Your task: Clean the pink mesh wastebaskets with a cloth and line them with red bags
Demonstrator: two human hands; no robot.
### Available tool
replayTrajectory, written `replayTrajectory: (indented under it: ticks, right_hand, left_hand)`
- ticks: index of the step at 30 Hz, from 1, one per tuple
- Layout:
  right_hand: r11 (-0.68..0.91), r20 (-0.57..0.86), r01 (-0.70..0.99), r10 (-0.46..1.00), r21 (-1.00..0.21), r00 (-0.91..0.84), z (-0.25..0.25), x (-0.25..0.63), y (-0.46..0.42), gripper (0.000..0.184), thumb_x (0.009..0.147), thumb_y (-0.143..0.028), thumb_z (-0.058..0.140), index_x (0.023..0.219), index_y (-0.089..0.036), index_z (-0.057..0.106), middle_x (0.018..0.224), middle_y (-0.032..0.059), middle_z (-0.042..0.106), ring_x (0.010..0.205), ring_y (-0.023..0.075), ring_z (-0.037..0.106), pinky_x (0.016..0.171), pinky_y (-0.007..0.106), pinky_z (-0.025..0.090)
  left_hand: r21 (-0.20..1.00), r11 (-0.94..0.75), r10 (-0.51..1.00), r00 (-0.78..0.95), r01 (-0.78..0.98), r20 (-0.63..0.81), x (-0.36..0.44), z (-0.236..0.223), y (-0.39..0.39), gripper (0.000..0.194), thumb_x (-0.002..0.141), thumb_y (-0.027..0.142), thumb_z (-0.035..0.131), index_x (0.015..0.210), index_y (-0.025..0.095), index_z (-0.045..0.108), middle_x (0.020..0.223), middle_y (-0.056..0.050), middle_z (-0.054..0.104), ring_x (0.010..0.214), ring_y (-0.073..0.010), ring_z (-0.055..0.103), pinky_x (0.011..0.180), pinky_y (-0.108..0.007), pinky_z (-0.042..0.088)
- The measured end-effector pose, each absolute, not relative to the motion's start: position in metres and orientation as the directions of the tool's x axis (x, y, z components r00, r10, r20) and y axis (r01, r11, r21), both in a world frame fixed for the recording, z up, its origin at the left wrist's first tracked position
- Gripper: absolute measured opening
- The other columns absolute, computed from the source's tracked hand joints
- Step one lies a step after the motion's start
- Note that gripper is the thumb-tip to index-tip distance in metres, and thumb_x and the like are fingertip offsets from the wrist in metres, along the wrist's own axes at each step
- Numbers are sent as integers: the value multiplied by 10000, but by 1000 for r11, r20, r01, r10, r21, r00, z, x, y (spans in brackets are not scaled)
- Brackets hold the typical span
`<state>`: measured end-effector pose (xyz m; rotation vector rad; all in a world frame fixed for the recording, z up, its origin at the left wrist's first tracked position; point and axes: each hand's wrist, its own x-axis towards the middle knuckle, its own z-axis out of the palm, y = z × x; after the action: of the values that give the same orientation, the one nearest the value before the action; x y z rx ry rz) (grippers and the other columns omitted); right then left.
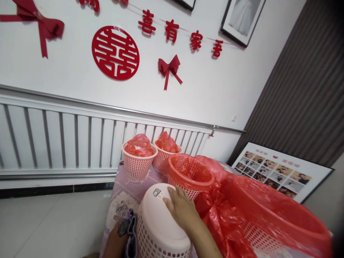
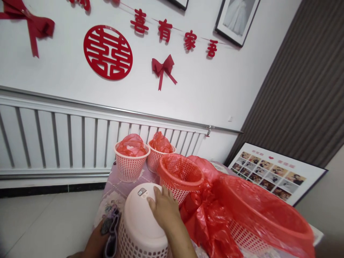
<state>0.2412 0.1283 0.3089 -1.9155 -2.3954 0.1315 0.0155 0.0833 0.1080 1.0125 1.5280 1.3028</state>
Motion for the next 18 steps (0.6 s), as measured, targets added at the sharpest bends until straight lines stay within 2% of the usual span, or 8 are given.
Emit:
replayTrajectory:
  ticks: [2, 5, 8, 11, 13, 15, 16, 18]
  right_hand:
    - [216, 7, 970, 976, -115, -217, 308, 243, 128, 639, 1007, -501, 420, 1548, -164, 449, 1616, 231, 377, 1477, 436, 372, 1119, 614, 389]
    - [208, 12, 970, 978, -123, -208, 308, 244, 128, 628, 1003, -506, 427, 1539, -181, 465, 1614, 223, 383, 1474, 430, 378, 1119, 615, 390]
    - [212, 15, 970, 977, -117, -212, 308, 243, 127, 613, 996, -505, 433, 1523, -199, 489, 1603, 210, 405, 1454, 426, 408, 1111, 608, 402]
    - [222, 15, 969, 975, -110, -222, 307, 244, 127, 608, 989, -499, 445, 1516, -201, 498, 1595, 214, 416, 1445, 436, 415, 1098, 612, 411]
    - [239, 17, 964, 971, -117, -239, 306, 247, 129, 610, 986, -499, 454, 1510, -190, 506, 1592, 219, 421, 1452, 439, 403, 1110, 609, 398]
    - [274, 31, 952, 962, -133, -272, 305, 252, 135, 608, 986, -495, 462, 1504, -181, 513, 1587, 217, 432, 1460, 426, 400, 1138, 588, 374]
    - [298, 40, 943, 955, -147, -295, 304, 255, 138, 606, 985, -496, 467, 1501, -179, 517, 1586, 213, 438, 1460, 413, 404, 1152, 574, 362]
    - [349, 62, 920, 937, -180, -344, 303, 262, 147, 607, 981, -500, 481, 1495, -180, 524, 1580, 202, 452, 1455, 386, 421, 1169, 548, 350]
  left_hand:
    - [998, 56, 932, -359, -4, -54, 20, 145, 83, 645, 591, 454, 665, 1166, 162, 673, 1217, -129, 776, 1198, -377, 676, 1086, -476, 501]
    - [999, -42, 930, -366, -27, 30, 25, 193, 84, 710, 624, 416, 659, 1276, 139, 623, 1279, -137, 747, 1229, -365, 661, 1124, -497, 474]
    - [994, -111, 938, -328, 11, 108, 27, 208, 92, 713, 614, 409, 702, 1278, 157, 639, 1350, -138, 709, 1296, -363, 619, 1165, -484, 441]
    - [998, -66, 961, -269, -10, 61, 26, 180, 102, 680, 643, 517, 708, 1222, 162, 682, 1374, -158, 690, 1317, -374, 605, 1166, -479, 446]
    - [1000, 1, 967, -257, -2, -2, 24, 145, 106, 666, 676, 589, 667, 1179, 155, 713, 1387, -168, 679, 1358, -384, 568, 1205, -485, 397]
    - [994, 93, 967, -243, 63, -75, 20, 104, 103, 672, 642, 560, 704, 1190, 171, 726, 1353, -148, 706, 1407, -388, 517, 1253, -499, 312]
    - [989, 124, 967, -233, 77, -103, 18, 85, 99, 648, 629, 522, 715, 1173, 172, 736, 1323, -147, 725, 1377, -388, 550, 1248, -499, 322]
    - [987, 82, 979, -195, 135, -55, 14, 53, 90, 617, 635, 475, 732, 1181, 190, 737, 1373, -141, 695, 1366, -387, 562, 1237, -487, 345]
